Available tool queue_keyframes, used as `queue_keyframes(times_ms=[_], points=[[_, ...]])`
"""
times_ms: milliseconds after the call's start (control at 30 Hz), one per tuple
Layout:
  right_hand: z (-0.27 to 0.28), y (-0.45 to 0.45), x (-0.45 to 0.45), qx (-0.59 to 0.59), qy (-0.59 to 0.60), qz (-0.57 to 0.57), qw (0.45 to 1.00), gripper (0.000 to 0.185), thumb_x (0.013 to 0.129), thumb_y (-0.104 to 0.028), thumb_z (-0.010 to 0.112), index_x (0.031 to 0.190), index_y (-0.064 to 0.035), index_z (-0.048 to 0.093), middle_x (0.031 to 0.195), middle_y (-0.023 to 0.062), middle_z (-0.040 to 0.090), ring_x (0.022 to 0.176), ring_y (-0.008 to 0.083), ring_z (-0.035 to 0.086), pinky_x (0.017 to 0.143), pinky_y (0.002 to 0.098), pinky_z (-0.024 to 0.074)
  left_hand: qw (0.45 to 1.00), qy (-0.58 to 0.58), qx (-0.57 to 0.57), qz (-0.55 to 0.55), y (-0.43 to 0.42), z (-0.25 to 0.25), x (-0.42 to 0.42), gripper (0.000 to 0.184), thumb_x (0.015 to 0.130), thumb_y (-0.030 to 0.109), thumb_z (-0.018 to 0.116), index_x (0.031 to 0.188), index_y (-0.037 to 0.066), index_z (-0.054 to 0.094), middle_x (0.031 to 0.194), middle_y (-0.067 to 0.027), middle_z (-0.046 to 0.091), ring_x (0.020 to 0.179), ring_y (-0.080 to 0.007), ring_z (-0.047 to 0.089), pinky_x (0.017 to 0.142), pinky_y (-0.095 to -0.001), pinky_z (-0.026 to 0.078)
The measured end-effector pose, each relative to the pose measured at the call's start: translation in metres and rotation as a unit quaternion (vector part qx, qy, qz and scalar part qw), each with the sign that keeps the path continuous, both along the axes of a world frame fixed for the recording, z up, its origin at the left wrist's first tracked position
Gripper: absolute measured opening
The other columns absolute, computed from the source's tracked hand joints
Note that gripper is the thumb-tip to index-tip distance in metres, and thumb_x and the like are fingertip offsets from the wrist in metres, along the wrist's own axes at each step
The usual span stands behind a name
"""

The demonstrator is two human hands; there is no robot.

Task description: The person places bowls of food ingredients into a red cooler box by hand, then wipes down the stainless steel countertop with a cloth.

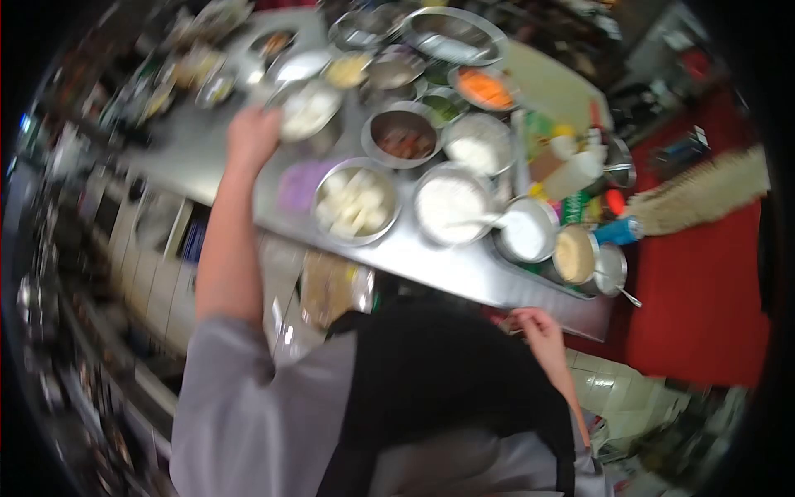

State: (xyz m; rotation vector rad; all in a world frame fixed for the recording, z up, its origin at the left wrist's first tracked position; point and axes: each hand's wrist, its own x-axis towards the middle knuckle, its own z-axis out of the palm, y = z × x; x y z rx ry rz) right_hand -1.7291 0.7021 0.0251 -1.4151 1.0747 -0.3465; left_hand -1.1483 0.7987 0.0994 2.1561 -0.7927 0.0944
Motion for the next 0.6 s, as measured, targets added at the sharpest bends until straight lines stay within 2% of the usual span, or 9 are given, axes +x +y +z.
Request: queue_keyframes(times_ms=[67, 100, 133, 200, 300, 333, 433, 533, 600], points=[[0.004, -0.004, 0.025, 0.023, -0.047, 0.056, 0.997, 0.019, 0.100, -0.013, 0.057, 0.109, -0.0006, 0.069, 0.104, 0.0065, 0.071, 0.098, 0.0136, 0.065, 0.089, 0.0291, 0.0513, 0.999, 0.033, -0.021, 0.006, 0.020, -0.003, -0.003, 0.028, 0.083, 0.022, 0.059, 0.069, -0.003, 0.057, 0.059, -0.0157, 0.058, 0.056, -0.0225, 0.056, 0.055, -0.0404, 0.046], [0.012, -0.005, 0.043, -0.035, -0.018, 0.121, 0.992, 0.020, 0.100, -0.015, 0.058, 0.110, -0.0016, 0.069, 0.104, 0.0062, 0.071, 0.099, 0.0136, 0.065, 0.089, 0.0284, 0.0511, 0.996, 0.069, -0.061, 0.004, 0.031, -0.007, -0.004, 0.026, 0.084, 0.019, 0.059, 0.066, 0.000, 0.053, 0.057, -0.0100, 0.055, 0.052, -0.0167, 0.052, 0.050, -0.0369, 0.043], [0.024, -0.005, 0.062, -0.035, -0.014, 0.169, 0.985, 0.023, 0.101, -0.020, 0.058, 0.111, -0.0030, 0.070, 0.105, 0.0066, 0.071, 0.101, 0.0136, 0.064, 0.090, 0.0284, 0.0505, 0.998, 0.032, -0.060, -0.006, 0.045, -0.016, 0.000, 0.025, 0.084, 0.018, 0.058, 0.066, 0.001, 0.051, 0.055, -0.0070, 0.053, 0.051, -0.0148, 0.052, 0.049, -0.0352, 0.043], [0.027, -0.010, 0.103, -0.116, -0.040, 0.287, 0.950, 0.028, 0.101, -0.026, 0.057, 0.114, -0.0034, 0.069, 0.106, 0.0073, 0.071, 0.102, 0.0141, 0.064, 0.092, 0.0290, 0.0498, 0.994, 0.087, -0.067, 0.011, 0.063, -0.017, -0.010, 0.023, 0.085, 0.016, 0.057, 0.067, 0.003, 0.052, 0.055, -0.0044, 0.053, 0.050, -0.0140, 0.053, 0.047, -0.0341, 0.044], [0.007, -0.002, 0.159, -0.050, -0.051, 0.369, 0.927, 0.037, 0.101, -0.034, 0.055, 0.119, -0.0033, 0.066, 0.107, 0.0084, 0.069, 0.099, 0.0153, 0.064, 0.092, 0.0298, 0.0497, 0.999, 0.010, -0.043, 0.004, 0.090, -0.006, -0.032, 0.028, 0.086, 0.015, 0.056, 0.064, 0.001, 0.046, 0.056, -0.0030, 0.046, 0.053, -0.0113, 0.045, 0.046, -0.0329, 0.041], [-0.006, 0.002, 0.176, 0.059, -0.043, 0.360, 0.930, 0.045, 0.101, -0.040, 0.054, 0.124, -0.0020, 0.061, 0.109, 0.0116, 0.067, 0.098, 0.0176, 0.065, 0.087, 0.0332, 0.0523, 0.999, 0.008, -0.033, 0.014, 0.098, -0.004, -0.038, 0.029, 0.087, 0.015, 0.057, 0.064, 0.001, 0.044, 0.056, -0.0025, 0.044, 0.055, -0.0105, 0.043, 0.047, -0.0325, 0.039], [-0.012, 0.006, 0.217, 0.205, 0.025, 0.286, 0.936, 0.057, 0.100, -0.047, 0.051, 0.133, 0.0000, 0.051, 0.112, 0.0176, 0.065, 0.092, 0.0234, 0.067, 0.079, 0.0392, 0.0559, 0.999, 0.006, -0.034, 0.003, 0.127, -0.006, -0.041, 0.030, 0.087, 0.013, 0.056, 0.064, 0.002, 0.042, 0.058, -0.0003, 0.042, 0.059, -0.0093, 0.037, 0.050, -0.0316, 0.033], [-0.022, 0.007, 0.246, 0.290, 0.017, 0.225, 0.930, 0.064, 0.099, -0.054, 0.049, 0.134, -0.0005, 0.045, 0.110, 0.0195, 0.066, 0.081, 0.0272, 0.070, 0.062, 0.0400, 0.0578, 0.996, 0.052, -0.075, -0.008, 0.150, -0.008, -0.045, 0.030, 0.088, 0.011, 0.056, 0.064, 0.002, 0.041, 0.060, 0.0013, 0.042, 0.060, -0.0082, 0.035, 0.051, -0.0309, 0.031], [-0.029, 0.008, 0.261, 0.306, 0.014, 0.215, 0.927, 0.069, 0.098, -0.058, 0.045, 0.135, 0.0002, 0.042, 0.108, 0.0222, 0.065, 0.078, 0.0292, 0.071, 0.060, 0.0411, 0.0575, 0.993, 0.071, -0.089, -0.008, 0.162, -0.008, -0.045, 0.030, 0.089, 0.010, 0.056, 0.064, 0.002, 0.041, 0.061, 0.0019, 0.043, 0.060, -0.0076, 0.036, 0.051, -0.0304, 0.032]])
